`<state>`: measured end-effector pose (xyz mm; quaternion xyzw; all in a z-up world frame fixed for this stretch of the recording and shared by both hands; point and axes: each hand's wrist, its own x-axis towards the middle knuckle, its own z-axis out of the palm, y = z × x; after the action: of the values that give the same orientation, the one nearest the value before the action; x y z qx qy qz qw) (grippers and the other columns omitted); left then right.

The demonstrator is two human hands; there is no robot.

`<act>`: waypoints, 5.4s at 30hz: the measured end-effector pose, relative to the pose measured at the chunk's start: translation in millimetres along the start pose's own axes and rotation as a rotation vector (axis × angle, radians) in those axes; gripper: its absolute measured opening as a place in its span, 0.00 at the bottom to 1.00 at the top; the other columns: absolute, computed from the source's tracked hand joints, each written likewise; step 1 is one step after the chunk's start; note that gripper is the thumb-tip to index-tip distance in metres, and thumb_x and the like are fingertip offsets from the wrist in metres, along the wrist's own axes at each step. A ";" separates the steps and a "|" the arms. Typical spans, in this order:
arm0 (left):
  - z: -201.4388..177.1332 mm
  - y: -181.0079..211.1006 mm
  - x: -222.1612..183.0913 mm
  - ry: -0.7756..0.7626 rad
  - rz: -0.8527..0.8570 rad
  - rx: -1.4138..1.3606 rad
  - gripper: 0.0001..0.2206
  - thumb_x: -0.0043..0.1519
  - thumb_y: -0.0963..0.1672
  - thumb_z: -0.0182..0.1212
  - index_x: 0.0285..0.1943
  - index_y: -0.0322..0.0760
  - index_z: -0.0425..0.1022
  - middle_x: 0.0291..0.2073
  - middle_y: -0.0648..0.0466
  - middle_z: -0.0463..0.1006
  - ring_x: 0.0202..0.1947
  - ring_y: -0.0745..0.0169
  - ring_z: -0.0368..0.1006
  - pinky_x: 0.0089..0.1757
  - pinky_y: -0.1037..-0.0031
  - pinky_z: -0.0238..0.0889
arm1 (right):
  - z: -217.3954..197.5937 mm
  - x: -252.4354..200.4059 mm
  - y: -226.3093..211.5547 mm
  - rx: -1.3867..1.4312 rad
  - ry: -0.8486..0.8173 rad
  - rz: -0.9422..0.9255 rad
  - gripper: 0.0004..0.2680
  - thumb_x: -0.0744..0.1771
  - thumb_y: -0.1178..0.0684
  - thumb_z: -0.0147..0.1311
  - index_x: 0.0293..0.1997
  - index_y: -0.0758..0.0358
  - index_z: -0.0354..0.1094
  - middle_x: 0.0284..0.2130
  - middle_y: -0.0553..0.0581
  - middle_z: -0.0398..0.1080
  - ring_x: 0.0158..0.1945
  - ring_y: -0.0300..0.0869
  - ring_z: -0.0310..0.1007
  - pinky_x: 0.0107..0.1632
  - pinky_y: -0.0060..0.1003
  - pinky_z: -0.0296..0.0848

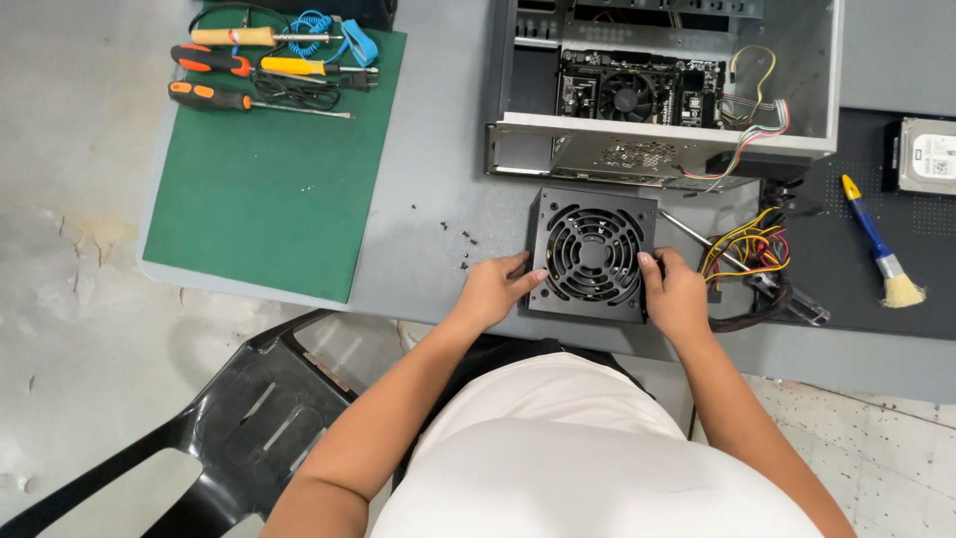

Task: Unscrewing, cleaning with a brush, and reassembling a PSU fan inside a computer case.

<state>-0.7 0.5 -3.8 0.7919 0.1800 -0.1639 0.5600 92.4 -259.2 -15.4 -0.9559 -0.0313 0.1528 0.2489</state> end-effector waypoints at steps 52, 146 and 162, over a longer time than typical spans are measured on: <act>102.9 113.8 36.9 0.004 0.351 1.036 0.53 0.50 0.65 0.52 0.72 0.28 0.36 0.67 0.27 0.27 0.66 0.25 0.19 0.52 0.30 0.13 | -47.4 -55.7 118.4 -0.174 0.287 0.067 0.32 0.53 0.61 0.58 0.64 0.69 0.52 0.48 0.68 0.59 0.50 0.62 0.61 0.54 0.50 0.63; -24.2 -121.9 32.0 0.834 0.637 1.052 0.11 0.63 0.49 0.54 0.30 0.44 0.63 0.29 0.59 0.61 0.25 0.62 0.52 0.25 0.74 0.44 | -87.3 -107.9 -7.9 0.965 0.426 -0.218 0.13 0.71 0.45 0.39 0.52 0.67 0.54 0.38 0.76 0.64 0.23 0.53 0.64 0.23 0.36 0.67; -38.8 -54.7 5.4 0.435 0.256 -0.013 0.04 0.57 0.43 0.59 0.37 0.40 0.77 0.34 0.56 0.79 0.34 0.66 0.73 0.40 0.78 0.68 | -93.5 -107.6 -45.7 1.157 0.613 -0.029 0.16 0.65 0.37 0.48 0.47 0.59 0.57 0.35 0.67 0.69 0.22 0.48 0.67 0.23 0.33 0.68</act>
<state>-19.3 54.6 -39.2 0.8212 0.1954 0.0840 0.5295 19.5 -277.4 114.0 -0.6673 0.1155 -0.1381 0.7227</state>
